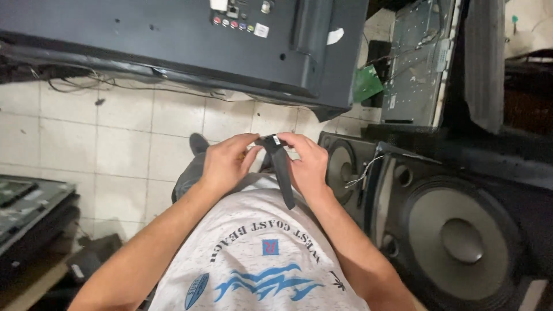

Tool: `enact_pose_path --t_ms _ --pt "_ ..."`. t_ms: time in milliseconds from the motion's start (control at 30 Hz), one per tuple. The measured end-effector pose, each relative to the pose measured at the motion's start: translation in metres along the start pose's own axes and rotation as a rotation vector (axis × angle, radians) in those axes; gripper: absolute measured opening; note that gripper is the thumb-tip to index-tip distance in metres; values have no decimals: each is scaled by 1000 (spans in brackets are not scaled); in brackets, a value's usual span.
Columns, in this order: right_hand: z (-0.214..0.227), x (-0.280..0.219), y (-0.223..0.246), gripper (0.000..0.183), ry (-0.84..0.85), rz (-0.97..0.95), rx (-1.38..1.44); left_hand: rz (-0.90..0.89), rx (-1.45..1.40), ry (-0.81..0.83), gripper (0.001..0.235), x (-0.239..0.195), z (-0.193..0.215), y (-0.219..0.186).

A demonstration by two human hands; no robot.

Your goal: The person attaches a black plastic TV stand to the back of a flat-screen TV using a screwdriver. They align the stand, insert screws, and tighten them to secure the stand in place.

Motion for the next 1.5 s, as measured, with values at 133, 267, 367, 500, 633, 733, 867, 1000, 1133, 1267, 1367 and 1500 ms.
enact_pose_path --t_ms 133,267,367,500,633,733,867,1000,1133,1267,1367,1500 --pt "20 5 19 15 56 177 54 62 71 -109 24 -5 -8 -18" --pt "26 0 29 8 38 336 57 54 80 -239 24 5 11 -39" --pt "32 -10 39 8 2 426 59 -22 112 -280 23 14 34 -59" --pt "42 -23 74 11 -75 591 83 -110 145 -324 24 18 59 -76" --pt "43 -31 88 12 -80 658 95 -168 101 -341 24 24 76 -83" --pt "39 -34 97 11 -72 668 94 -170 71 -334 25 25 84 -82" --pt "26 -34 97 10 -96 599 62 -158 22 -305 22 21 85 -70" --pt "10 -20 91 15 -114 410 46 -80 -33 -208 17 11 65 -40" --pt "-15 -3 15 22 -68 204 7 200 -152 -23 18 -7 10 20" --pt "-37 21 -17 32 35 20 70 270 -96 72 30 3 -32 53" --pt "-38 36 -22 28 -39 -23 5 303 -129 19 23 13 -54 78" --pt "-26 54 0 20 -142 3 -101 325 -232 -49 14 32 -52 79"
Point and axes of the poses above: each hand's wrist, its own x-axis towards the middle knuckle, its own z-axis out of the back of the hand, y = z × x, the point moved 9 cm from there along x, towards the middle knuckle, and after that the axes turned 15 degrees about -z, right-handed, at the moved point
